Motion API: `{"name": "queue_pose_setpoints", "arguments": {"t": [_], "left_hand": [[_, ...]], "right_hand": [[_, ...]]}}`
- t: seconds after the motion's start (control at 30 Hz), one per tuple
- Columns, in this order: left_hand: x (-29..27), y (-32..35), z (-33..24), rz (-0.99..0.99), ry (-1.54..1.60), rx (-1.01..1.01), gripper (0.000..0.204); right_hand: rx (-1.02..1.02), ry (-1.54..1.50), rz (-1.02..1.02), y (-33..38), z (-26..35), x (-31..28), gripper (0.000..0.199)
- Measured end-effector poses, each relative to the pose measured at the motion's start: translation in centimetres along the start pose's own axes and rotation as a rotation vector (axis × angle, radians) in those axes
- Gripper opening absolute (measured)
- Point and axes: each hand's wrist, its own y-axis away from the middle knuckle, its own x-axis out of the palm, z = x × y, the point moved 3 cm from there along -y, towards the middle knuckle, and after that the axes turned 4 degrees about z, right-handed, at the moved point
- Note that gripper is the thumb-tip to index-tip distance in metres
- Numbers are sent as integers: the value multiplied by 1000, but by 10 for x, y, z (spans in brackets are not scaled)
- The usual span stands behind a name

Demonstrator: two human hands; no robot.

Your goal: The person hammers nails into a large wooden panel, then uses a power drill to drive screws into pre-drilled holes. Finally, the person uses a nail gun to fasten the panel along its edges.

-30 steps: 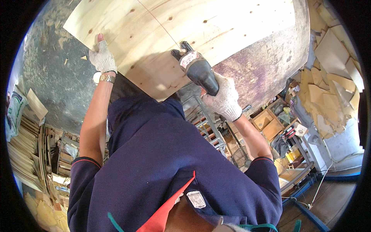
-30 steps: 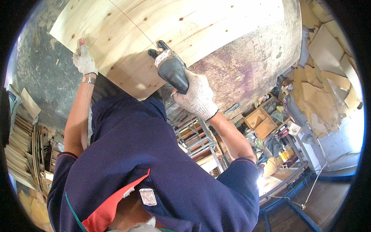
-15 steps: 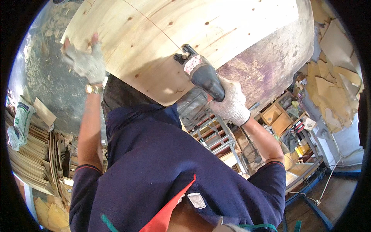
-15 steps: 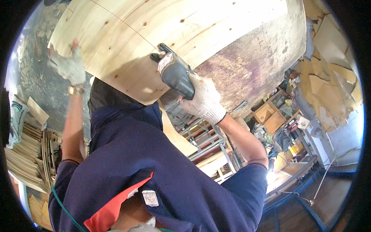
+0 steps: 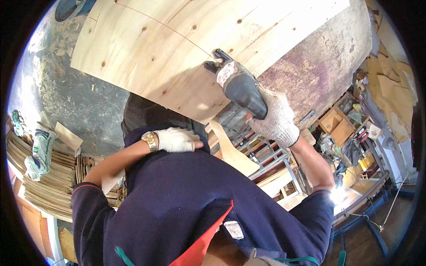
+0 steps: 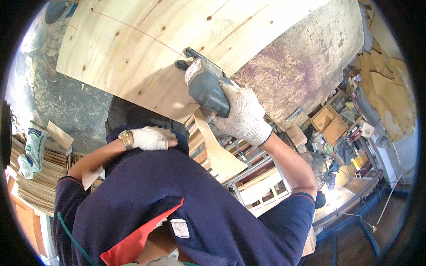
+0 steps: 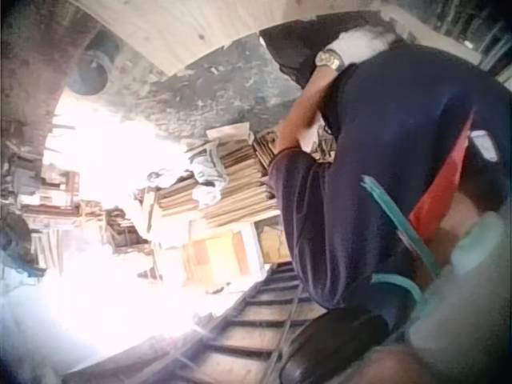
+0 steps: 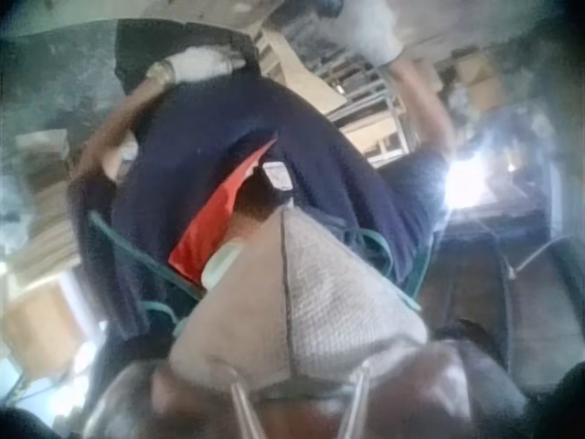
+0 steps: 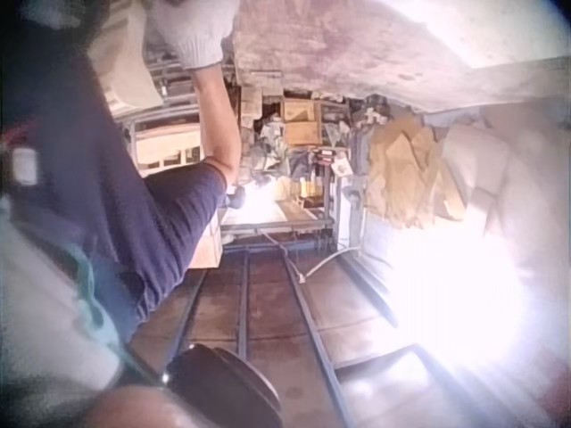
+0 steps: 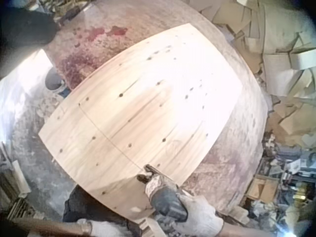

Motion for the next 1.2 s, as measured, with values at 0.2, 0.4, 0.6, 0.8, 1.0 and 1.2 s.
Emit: {"name": "queue_pose_setpoints", "arguments": {"t": [0.2,0.4,0.6,0.8,1.0,1.2], "left_hand": [[-44,73,8,-362,-57,-260,49],[-191,255,31,-2044,-587,-649,60],[-275,281,137,-1676,-308,-679,82],[-229,272,140,-1741,-199,-699,98],[-202,258,121,-1774,19,-735,99],[-207,256,117,-1627,151,-641,94]], "right_hand": [[56,15,98,1,3,-2,54],[79,-9,82,2,12,-5,48],[61,-16,102,1,12,-6,47],[54,34,152,1,8,-11,46],[11,89,140,1,6,-15,45],[-10,59,141,-2,3,-13,45]]}}
